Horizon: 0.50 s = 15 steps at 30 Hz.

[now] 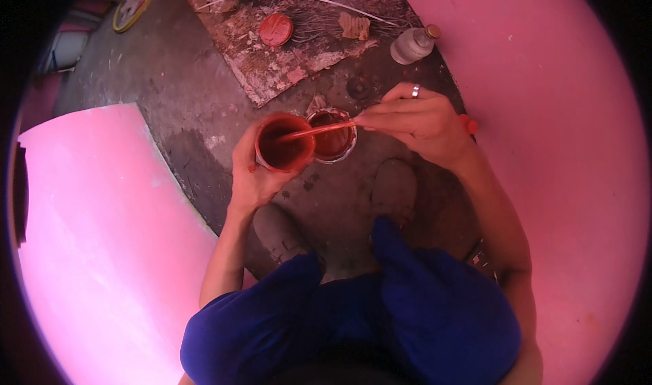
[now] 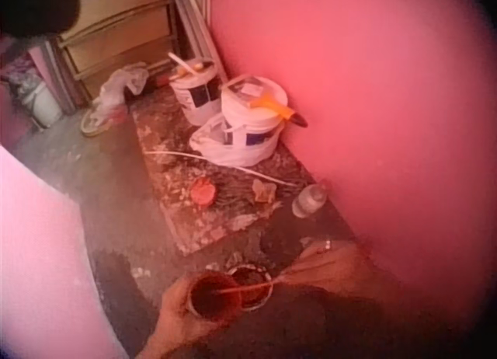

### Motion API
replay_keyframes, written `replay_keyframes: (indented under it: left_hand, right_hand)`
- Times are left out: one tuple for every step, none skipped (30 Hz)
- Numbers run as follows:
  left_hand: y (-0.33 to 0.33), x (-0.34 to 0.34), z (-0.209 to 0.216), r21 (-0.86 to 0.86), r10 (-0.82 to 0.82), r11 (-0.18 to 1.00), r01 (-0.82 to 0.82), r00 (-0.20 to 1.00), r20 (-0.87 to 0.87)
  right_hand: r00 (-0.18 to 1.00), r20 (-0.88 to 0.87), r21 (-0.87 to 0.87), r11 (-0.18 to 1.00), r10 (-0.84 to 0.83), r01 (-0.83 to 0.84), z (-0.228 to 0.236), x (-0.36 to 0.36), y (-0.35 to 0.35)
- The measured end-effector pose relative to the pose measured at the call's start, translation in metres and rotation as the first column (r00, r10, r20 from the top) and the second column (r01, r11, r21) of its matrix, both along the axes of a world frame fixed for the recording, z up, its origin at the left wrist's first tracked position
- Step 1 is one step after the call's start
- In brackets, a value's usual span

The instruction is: The person mixes red paint in a small container using a stick, then pours it into a larger container and stirs with a paintbrush.

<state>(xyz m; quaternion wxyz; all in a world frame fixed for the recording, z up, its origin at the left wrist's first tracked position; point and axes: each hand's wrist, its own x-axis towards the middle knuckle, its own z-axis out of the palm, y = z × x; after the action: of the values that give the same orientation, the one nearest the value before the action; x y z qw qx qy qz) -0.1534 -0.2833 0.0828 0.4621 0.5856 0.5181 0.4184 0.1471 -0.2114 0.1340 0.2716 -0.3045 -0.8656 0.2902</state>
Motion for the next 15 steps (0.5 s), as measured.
replay_keyframes:
  left_hand:
    - [0.0,-0.001,0.0,0.009,0.0,1.0,0.0,1.0,-0.006]
    - [0.001,-0.002,0.001,0.018,0.0,1.0,0.0,1.0,-0.014]
    - [0.001,-0.004,0.001,0.028,0.001,1.0,0.0,1.0,-0.022]
    - [0.001,-0.005,0.0,0.04,0.002,0.999,0.0,0.999,-0.052]
    - [0.003,-0.008,0.0,0.054,0.005,0.999,-0.001,0.997,-0.082]
    - [0.004,-0.01,-0.001,0.069,0.009,0.998,-0.001,0.994,-0.112]
    - [0.005,-0.011,-0.002,0.079,0.012,0.997,-0.003,0.994,-0.109]
    - [0.005,-0.013,-0.003,0.088,0.017,0.996,-0.007,0.994,-0.111]
    - [0.005,-0.015,-0.004,0.096,0.022,0.995,-0.011,0.993,-0.112]
    - [0.005,-0.016,-0.006,0.107,0.018,0.994,-0.004,0.992,-0.125]
    - [0.006,-0.014,-0.008,0.117,0.009,0.993,0.007,0.991,-0.134]
    - [0.007,-0.013,-0.009,0.127,0.0,0.992,0.019,0.99,-0.144]
    - [0.007,-0.012,-0.008,0.145,0.002,0.989,0.025,0.983,-0.183]
    - [0.007,-0.009,-0.006,0.162,0.001,0.986,0.035,0.976,-0.217]
    - [0.008,-0.005,-0.005,0.179,-0.005,0.983,0.05,0.969,-0.245]
  right_hand:
    - [1.0,0.025,0.023,1.0,0.017,-0.018,0.002,0.006,0.003]
    - [0.999,0.05,0.036,0.999,0.017,-0.019,0.005,0.009,0.005]
    - [0.997,0.074,0.05,0.999,0.017,-0.021,0.007,0.012,0.006]
    - [0.995,0.099,0.063,0.998,0.017,-0.024,0.01,0.015,0.007]
    - [0.994,0.11,0.065,0.998,-0.001,-0.006,0.013,0.016,0.01]
    - [0.992,0.122,0.066,0.998,-0.019,0.01,0.016,0.017,0.011]
    - [0.99,0.133,0.068,0.997,-0.036,0.027,0.021,0.017,0.011]
    - [0.991,0.122,0.052,0.998,-0.046,0.04,0.025,0.018,0.012]
    - [0.992,0.11,0.036,0.998,-0.056,0.053,0.029,0.019,0.012]
    - [0.993,0.099,0.019,0.998,-0.066,0.065,0.032,0.018,0.011]
    - [0.994,0.077,0.012,0.997,-0.077,0.077,0.035,0.014,0.009]
    - [0.995,0.055,0.005,0.996,-0.089,0.089,0.036,0.007,0.007]
    - [0.994,0.033,-0.003,0.995,-0.101,0.101,0.037,-0.001,0.006]
    - [0.991,0.019,-0.048,0.99,-0.13,0.131,0.034,-0.011,0.004]
    - [0.986,0.011,-0.093,0.982,-0.166,0.166,0.027,-0.023,-0.001]
